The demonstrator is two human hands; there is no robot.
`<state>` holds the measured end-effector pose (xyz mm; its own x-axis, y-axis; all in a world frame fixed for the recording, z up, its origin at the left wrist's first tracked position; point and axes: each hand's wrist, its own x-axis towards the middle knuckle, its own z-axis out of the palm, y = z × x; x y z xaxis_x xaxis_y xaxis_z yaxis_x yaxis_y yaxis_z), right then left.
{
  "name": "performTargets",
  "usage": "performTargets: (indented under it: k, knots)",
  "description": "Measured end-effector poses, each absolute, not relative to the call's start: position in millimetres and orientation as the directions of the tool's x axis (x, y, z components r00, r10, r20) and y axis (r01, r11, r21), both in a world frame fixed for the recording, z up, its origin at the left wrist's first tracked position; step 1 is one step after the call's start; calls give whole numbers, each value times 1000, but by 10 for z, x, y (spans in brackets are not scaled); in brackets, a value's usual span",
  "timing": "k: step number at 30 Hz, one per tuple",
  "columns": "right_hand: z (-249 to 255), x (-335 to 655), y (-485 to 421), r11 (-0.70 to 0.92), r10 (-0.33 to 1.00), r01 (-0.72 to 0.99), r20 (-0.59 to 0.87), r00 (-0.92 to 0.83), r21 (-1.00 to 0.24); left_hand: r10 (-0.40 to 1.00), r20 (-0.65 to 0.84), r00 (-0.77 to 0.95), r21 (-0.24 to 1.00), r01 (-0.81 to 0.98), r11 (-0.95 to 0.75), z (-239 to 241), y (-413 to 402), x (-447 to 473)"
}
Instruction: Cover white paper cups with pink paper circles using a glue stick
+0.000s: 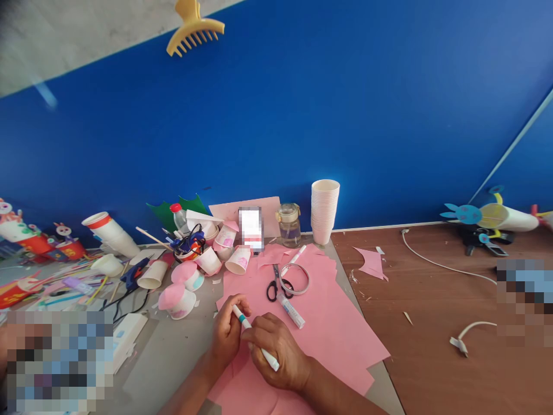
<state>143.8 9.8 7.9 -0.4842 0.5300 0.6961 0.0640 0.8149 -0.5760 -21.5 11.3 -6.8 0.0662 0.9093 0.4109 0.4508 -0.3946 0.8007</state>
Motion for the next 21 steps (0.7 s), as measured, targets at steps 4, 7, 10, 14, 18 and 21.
performTargets:
  k: [4, 7, 10, 14, 18, 21]
  knots:
    - [89, 1447, 72, 830, 501, 42, 709, -495, -557, 913, 406, 45, 830, 400, -389, -72, 79, -196]
    - [78, 1446, 65, 825, 508, 45, 704, -496, -563, 914, 406, 13, 854, 351, -385, -102, 71, -204]
    - [67, 1439, 84, 824, 511, 43, 709, -485, -565, 951, 310, -8, 925, 235, -299, -78, 69, -212]
    - [90, 1435, 107, 831, 515, 49, 733, -443, -554, 999, 27, 32, 966, -258, -18, 67, 113, -248]
    - [124, 1421, 75, 879, 443, 66, 757, -480, -473, 999, -46, 1, 777, -628, 37, 147, 244, -311]
    - [117, 1390, 42, 913, 371, 59, 765, -526, -403, 985, -144, 93, 688, -706, 167, 118, 296, -305]
